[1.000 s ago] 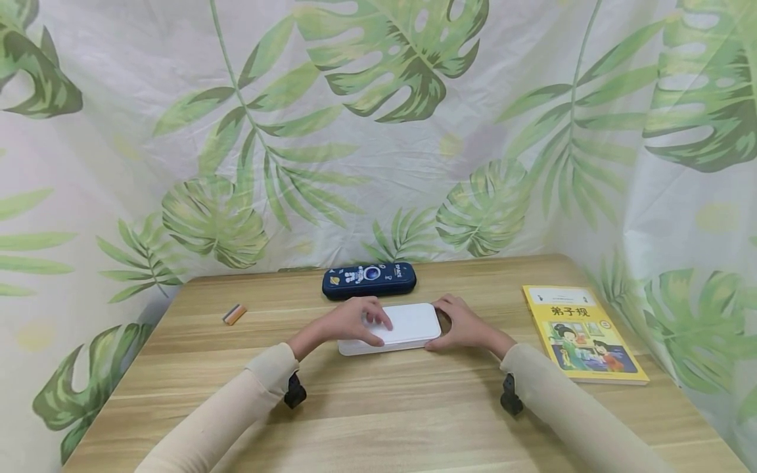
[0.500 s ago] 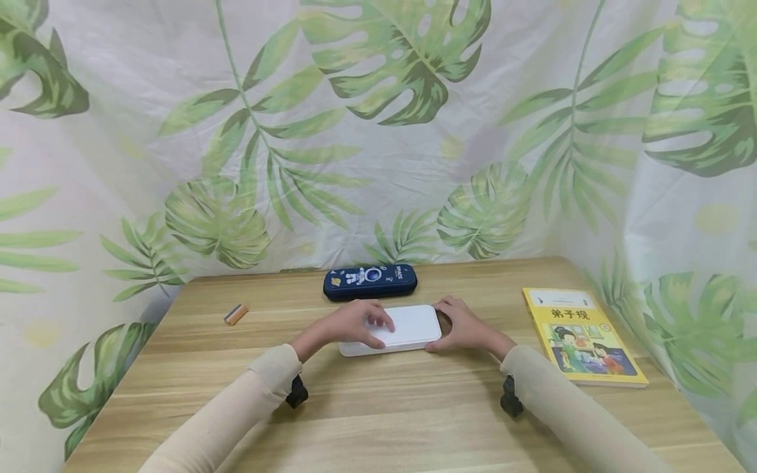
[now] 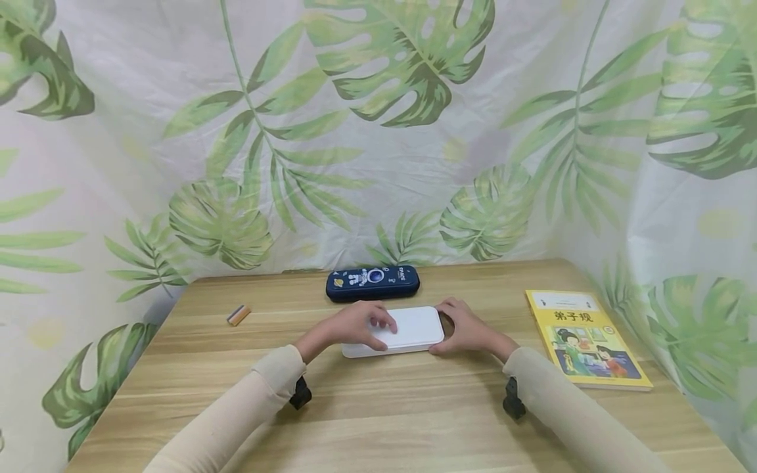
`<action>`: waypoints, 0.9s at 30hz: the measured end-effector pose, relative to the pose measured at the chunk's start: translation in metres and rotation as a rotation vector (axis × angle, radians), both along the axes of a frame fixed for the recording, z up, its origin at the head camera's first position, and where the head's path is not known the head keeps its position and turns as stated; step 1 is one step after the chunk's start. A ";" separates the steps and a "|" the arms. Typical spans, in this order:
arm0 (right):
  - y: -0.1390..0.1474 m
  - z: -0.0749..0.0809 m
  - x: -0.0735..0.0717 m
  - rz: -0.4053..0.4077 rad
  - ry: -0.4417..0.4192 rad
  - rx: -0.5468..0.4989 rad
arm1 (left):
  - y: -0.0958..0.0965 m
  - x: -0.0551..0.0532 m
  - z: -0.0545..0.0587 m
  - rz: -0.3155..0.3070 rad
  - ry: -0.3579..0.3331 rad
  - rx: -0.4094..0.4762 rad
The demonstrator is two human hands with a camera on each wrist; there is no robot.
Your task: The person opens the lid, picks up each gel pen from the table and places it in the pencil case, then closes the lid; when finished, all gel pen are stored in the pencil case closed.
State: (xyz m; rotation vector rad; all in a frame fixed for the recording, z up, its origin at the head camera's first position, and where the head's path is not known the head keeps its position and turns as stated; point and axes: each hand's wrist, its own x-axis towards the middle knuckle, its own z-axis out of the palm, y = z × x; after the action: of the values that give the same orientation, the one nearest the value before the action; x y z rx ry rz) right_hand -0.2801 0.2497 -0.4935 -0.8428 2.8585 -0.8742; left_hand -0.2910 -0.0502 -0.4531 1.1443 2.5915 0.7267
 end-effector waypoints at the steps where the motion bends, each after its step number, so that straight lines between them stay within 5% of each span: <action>1: 0.000 0.000 0.000 -0.004 0.004 0.005 | 0.000 0.000 0.000 0.000 0.004 0.002; 19: 0.000 0.000 -0.003 -0.002 -0.004 0.013 | -0.001 0.001 0.001 0.019 0.004 0.008; 27: 0.002 0.005 -0.003 0.007 -0.075 0.031 | -0.001 0.001 0.002 0.010 -0.029 0.012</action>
State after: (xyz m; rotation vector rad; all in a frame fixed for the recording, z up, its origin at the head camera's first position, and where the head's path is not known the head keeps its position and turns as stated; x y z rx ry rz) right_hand -0.2833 0.2521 -0.4882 -0.7994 2.7956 -0.8400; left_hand -0.2898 -0.0515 -0.4513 1.1163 2.5737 0.7562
